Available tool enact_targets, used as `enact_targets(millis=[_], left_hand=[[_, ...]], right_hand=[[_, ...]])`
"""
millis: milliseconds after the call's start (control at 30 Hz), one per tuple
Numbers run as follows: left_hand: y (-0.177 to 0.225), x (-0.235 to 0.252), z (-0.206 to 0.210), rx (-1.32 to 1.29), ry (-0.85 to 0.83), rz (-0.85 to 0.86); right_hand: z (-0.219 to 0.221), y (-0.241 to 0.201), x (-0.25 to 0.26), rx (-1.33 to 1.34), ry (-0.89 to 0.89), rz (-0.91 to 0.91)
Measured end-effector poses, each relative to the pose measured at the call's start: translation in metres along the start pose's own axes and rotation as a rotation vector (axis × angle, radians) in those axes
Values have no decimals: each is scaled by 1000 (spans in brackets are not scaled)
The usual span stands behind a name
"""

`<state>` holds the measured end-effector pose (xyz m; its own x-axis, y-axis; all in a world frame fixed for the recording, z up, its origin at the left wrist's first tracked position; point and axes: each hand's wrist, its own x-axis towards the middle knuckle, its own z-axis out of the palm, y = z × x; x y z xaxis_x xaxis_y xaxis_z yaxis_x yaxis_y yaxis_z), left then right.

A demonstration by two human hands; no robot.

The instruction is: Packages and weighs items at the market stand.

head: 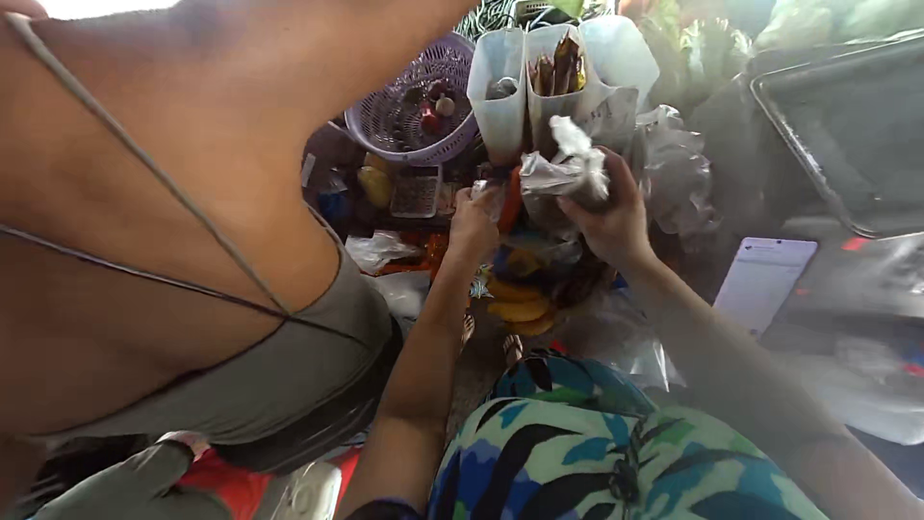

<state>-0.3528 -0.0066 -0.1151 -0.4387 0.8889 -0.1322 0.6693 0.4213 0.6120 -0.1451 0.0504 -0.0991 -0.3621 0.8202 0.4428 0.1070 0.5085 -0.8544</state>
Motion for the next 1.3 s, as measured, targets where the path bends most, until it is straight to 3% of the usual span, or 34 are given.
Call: enact_targets(millis=[133,233,300,400,533,700,767,867,933,1000,1300], left_hand=[[8,-4,-25,200,-60,-19],[17,-5,-34,223,-48,41],[25,-6,-37,257,-63,110],[27,-8,-39,289,-57,143],[13,-11,-45,145,-8,109],[1,-2,-46,-341,45,77],[6,3,-45,-624,25,57],[5,3,-42,-842,119,146],[-3,2,-40,-907,217,231],[-13,-6,-39,-904,241,278],[-24,3,-42,-433,14,62]], right_hand=[[53,38,14,68,-127,-70],[76,46,-1,105,-338,120],[82,51,1,62,-580,246],[80,63,14,32,-882,325],[40,52,24,-79,-994,440],[3,4,25,-984,-1059,494],[3,-28,34,-1167,-994,504],[-2,-51,45,-1152,-881,298],[-6,-40,40,-1026,-756,59],[-8,-26,34,-930,-679,-60],[-15,10,27,-855,-695,-69]])
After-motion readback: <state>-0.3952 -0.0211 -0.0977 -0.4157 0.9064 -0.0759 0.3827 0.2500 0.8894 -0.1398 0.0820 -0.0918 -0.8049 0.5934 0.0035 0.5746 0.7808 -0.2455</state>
